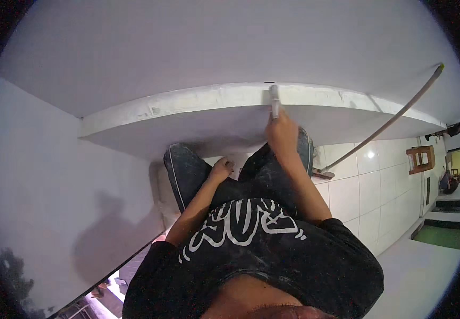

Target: The person applies filler to a recessed shelf edge using a small putty knife, kemudian smooths the surface with their hand and a cloth.

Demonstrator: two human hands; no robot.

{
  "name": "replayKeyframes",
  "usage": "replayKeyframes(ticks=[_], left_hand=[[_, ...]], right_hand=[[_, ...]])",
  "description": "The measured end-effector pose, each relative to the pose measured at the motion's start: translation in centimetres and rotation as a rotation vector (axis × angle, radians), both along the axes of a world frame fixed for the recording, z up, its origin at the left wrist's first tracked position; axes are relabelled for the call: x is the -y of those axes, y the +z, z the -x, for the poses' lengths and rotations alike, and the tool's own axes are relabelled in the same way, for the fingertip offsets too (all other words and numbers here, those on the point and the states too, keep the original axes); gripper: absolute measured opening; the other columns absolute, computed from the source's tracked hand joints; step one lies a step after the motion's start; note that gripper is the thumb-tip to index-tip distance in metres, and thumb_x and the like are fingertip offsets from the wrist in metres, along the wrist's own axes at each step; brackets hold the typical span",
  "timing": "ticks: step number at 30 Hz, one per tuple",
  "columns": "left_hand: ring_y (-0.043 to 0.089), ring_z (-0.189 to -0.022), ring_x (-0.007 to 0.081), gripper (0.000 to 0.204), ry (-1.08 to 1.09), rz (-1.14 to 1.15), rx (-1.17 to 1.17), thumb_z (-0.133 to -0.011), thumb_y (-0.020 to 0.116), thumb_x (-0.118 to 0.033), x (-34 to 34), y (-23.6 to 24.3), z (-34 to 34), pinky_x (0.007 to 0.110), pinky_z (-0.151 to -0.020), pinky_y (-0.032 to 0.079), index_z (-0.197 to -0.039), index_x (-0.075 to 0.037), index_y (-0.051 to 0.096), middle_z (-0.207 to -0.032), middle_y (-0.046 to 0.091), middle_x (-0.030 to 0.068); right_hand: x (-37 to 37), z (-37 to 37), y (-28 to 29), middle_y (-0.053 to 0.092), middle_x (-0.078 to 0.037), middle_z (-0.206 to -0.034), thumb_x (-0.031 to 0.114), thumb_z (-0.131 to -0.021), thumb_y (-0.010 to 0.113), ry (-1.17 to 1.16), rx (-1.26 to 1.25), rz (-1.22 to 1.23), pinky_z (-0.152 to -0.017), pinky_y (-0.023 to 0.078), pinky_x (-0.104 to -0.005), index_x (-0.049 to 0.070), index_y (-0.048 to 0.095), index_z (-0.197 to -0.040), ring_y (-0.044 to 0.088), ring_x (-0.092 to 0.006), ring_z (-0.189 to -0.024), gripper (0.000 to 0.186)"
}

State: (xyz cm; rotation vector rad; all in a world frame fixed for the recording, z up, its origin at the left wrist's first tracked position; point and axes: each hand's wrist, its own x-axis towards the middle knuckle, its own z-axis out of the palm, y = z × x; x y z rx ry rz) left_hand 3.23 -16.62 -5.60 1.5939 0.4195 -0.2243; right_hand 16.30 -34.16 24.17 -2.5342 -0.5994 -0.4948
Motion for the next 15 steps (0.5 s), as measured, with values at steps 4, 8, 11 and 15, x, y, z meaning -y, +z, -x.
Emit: replayKeyframes(ticks=[4, 8, 11, 15], left_hand=[[0.064, -0.069, 0.0189, 0.029, -0.11, -0.103, 0.007, -0.092, 0.058, -0.032, 0.7, 0.2, -0.8, 0.034, -0.069, 0.05, -0.091, -0.003, 0.063, -0.077, 0.068, 0.008], [0.064, -0.072, 0.0192, 0.03, -0.158, -0.127, -0.091, -0.091, 0.058, -0.032, 1.0, 3.5, -0.7, 0.035, -0.07, 0.05, -0.092, -0.003, 0.064, -0.081, 0.069, 0.0088], [0.066, -0.077, 0.0223, 0.03, -0.168, -0.155, -0.098, -0.09, 0.057, -0.031, 0.7, 3.8, -0.4, 0.036, -0.072, 0.05, -0.094, -0.002, 0.064, -0.084, 0.069, 0.0115], [0.067, -0.082, 0.0279, 0.032, -0.18, -0.221, -0.071, -0.09, 0.056, -0.03, 0.7, 2.9, 0.1, 0.039, -0.077, 0.05, -0.098, 0.0, 0.064, -0.087, 0.07, 0.0147]], right_hand=[[-4.5, 2.0, -1.4, 0.066, -0.018, -0.115, 0.006, -0.088, 0.054, 0.134, -0.012, 0.003, -0.056, 0.052, -0.0472, 0.01, 0.038, -0.147, 0.065, -0.0399, -0.073, 0.061], [-5.6, 2.6, -0.2, 0.048, -0.011, -0.145, 0.005, -0.086, 0.052, 0.163, -0.062, 0.11, -0.058, 0.054, -0.0451, 0.012, 0.033, -0.15, 0.067, -0.0363, -0.073, 0.067], [-4.5, 2.4, 0.0, 0.043, -0.008, -0.15, 0.004, -0.081, 0.052, 0.161, -0.037, 0.172, -0.058, 0.055, -0.0443, 0.012, 0.034, -0.149, 0.068, -0.0341, -0.073, 0.071], [0.3, 0.9, 0.5, 0.044, -0.007, -0.15, 0.007, -0.083, 0.052, 0.052, -0.056, 0.159, -0.058, 0.055, -0.0462, 0.008, 0.041, -0.144, 0.067, -0.0368, -0.069, 0.062]])
